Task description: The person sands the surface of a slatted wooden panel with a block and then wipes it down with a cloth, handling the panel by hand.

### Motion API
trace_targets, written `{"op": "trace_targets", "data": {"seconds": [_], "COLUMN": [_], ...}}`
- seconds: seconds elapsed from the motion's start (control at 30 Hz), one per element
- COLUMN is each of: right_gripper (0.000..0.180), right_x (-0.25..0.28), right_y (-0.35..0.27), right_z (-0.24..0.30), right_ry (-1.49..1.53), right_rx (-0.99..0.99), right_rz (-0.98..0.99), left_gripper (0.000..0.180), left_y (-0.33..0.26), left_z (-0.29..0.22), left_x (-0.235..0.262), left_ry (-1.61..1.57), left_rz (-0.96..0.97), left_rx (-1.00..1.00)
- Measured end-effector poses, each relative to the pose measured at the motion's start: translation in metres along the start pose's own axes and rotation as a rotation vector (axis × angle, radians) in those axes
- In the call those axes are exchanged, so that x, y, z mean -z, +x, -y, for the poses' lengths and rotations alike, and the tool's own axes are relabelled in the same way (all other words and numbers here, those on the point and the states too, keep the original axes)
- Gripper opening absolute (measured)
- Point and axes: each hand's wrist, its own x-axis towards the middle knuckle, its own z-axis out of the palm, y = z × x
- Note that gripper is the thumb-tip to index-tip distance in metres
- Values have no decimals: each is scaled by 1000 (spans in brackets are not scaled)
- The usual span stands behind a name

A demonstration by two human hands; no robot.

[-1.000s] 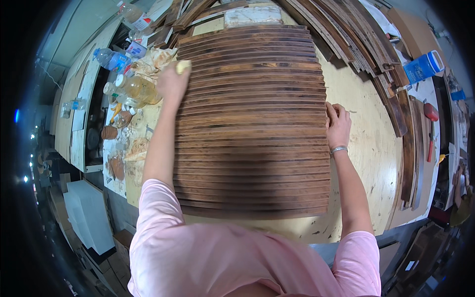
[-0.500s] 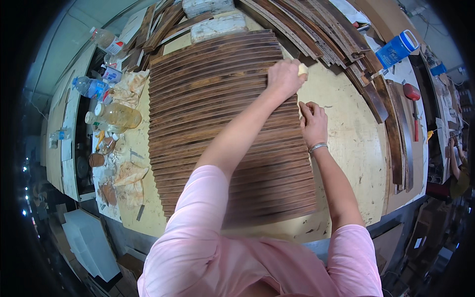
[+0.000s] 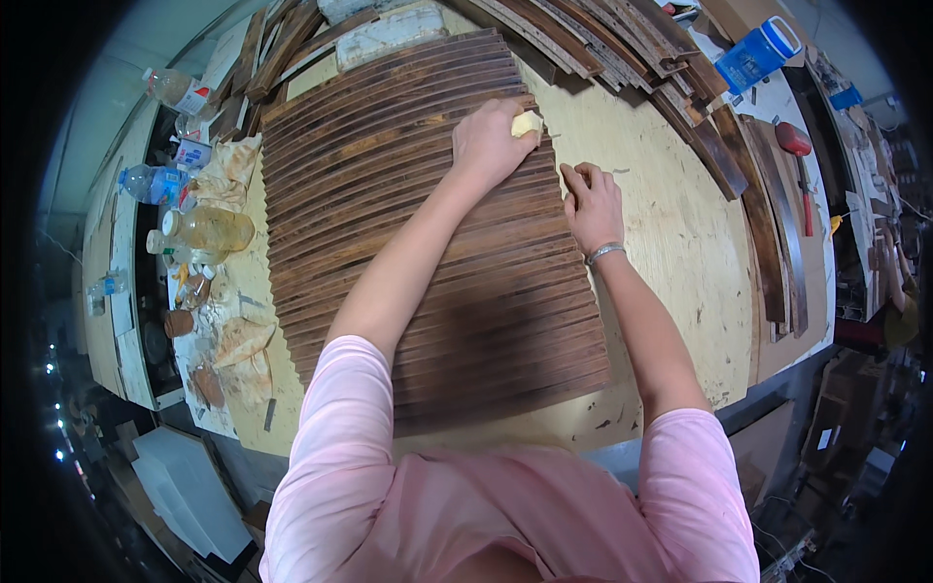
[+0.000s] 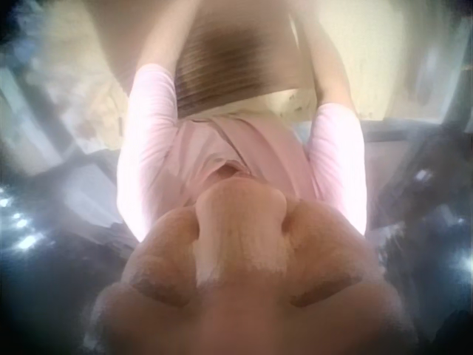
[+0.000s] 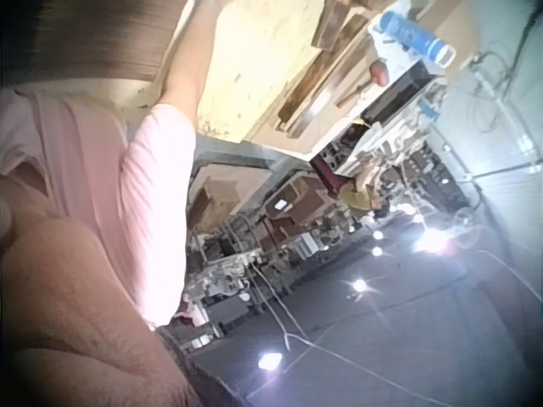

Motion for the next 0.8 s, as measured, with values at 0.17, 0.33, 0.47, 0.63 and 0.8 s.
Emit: {"op": "trace_targets", "data": {"seconds": [0.17, 0.33, 0.47, 0.63, 0.8], "right_gripper": [45, 44, 46, 49, 50], "right_x": [-8, -6, -18, -33, -36], "right_y": [2, 2, 7, 7, 7], "right_z": [-5, -12, -12, -54, -51], "right_ry": [-30, -71, -74, -97, -133], "right_rx": [27, 31, 104, 163, 124], "right_rz": [-6, 3, -3, -46, 22], "left_gripper": [36, 35, 39, 48, 44], "left_y": [-48, -139, -244, -328, -405], "left_z": [26, 106, 197, 203, 240], "left_x": [29, 110, 200, 230, 271], "left_ry": [173, 337, 511, 307, 274], "left_rz": [15, -197, -386, -529, -846], "left_rx": [70, 270, 659, 891, 1075]}}
